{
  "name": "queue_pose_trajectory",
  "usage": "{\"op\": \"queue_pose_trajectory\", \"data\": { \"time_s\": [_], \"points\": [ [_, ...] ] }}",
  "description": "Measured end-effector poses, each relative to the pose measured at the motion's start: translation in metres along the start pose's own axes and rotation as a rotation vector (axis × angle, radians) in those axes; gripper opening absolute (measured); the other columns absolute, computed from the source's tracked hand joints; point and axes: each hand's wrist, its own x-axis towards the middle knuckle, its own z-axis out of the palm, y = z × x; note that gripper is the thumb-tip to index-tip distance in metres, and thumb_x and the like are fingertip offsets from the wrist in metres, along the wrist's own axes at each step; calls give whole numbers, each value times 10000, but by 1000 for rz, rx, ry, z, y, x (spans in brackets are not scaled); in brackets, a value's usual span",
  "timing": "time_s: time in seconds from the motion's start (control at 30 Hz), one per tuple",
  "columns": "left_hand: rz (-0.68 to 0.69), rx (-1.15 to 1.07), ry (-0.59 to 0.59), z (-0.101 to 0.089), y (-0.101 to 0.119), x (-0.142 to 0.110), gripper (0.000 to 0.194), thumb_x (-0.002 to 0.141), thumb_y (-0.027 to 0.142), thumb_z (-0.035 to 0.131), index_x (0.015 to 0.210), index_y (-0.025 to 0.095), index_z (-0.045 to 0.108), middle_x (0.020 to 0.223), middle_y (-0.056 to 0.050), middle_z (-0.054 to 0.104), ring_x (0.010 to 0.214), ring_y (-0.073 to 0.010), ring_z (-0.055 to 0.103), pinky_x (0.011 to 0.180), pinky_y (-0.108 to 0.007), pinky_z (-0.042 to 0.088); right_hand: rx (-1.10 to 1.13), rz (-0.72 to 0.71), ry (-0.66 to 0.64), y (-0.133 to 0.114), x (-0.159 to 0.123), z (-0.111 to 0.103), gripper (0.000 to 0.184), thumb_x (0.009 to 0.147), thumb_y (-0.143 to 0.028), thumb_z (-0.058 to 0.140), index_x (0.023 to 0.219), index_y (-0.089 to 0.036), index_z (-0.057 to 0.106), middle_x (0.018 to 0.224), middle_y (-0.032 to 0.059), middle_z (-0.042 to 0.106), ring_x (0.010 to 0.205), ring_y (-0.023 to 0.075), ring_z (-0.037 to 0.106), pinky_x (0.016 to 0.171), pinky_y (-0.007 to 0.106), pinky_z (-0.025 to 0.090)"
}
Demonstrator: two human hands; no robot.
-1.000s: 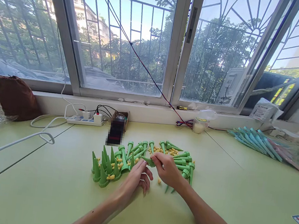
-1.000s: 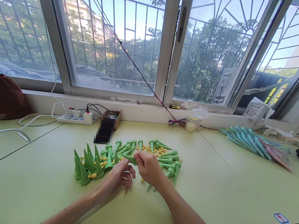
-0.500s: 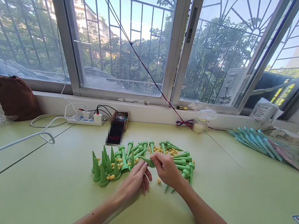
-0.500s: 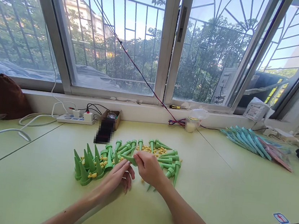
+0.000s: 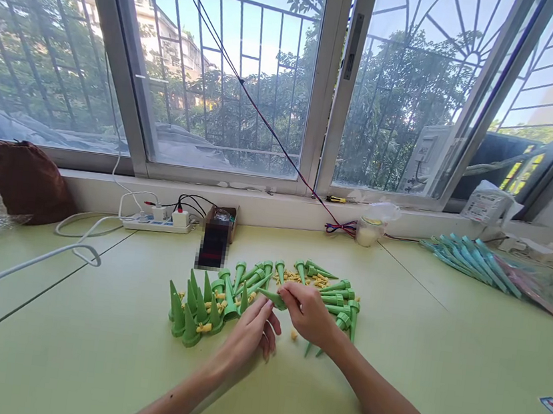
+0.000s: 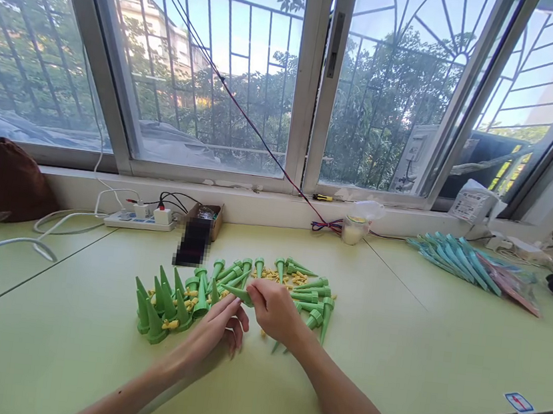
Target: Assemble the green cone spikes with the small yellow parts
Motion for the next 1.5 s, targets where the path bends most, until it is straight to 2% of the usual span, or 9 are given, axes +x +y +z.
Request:
{"op": "queue_pose_trajectory", "data": {
  "time_s": [0.7, 1.0, 1.23, 1.5],
  "points": [
    [8, 2, -7, -1, -1, 1, 353, 888, 566, 512, 834, 224, 444, 698, 15, 613, 446, -113, 573, 383, -208, 404, 0, -4, -5, 0, 1, -1, 305, 1039, -275, 387, 801, -194, 560, 700, 3, 553, 625, 140, 468, 626, 256, 352],
    [45, 145, -21, -1, -7, 4, 396, 864, 591, 574, 975, 225, 475, 710, 36, 586, 447, -110, 565, 394, -209, 412, 17, -11, -2, -3, 1, -1, 291, 1028, -249, 406, 760, -196, 510, 682, -12, 521, 619, 129, 458, 622, 244, 344],
    [113, 221, 0, -3, -16, 7, 408, 875, 599, 557, 1014, 221, 487, 692, 44, 582, 448, -108, 563, 395, -199, 402, 36, -8, -11, -2, 1, 0, 295, 1031, -263, 400, 762, -194, 501, 683, -12, 513, 617, 126, 458, 619, 240, 343],
    [139, 257, 3, -2, -14, 5, 384, 884, 575, 548, 1012, 220, 478, 684, 45, 580, 446, -106, 558, 400, -197, 395, 29, -4, -18, 1, 0, 1, 294, 1031, -254, 401, 760, -196, 497, 683, -14, 512, 622, 127, 444, 621, 245, 338]
  ]
}}
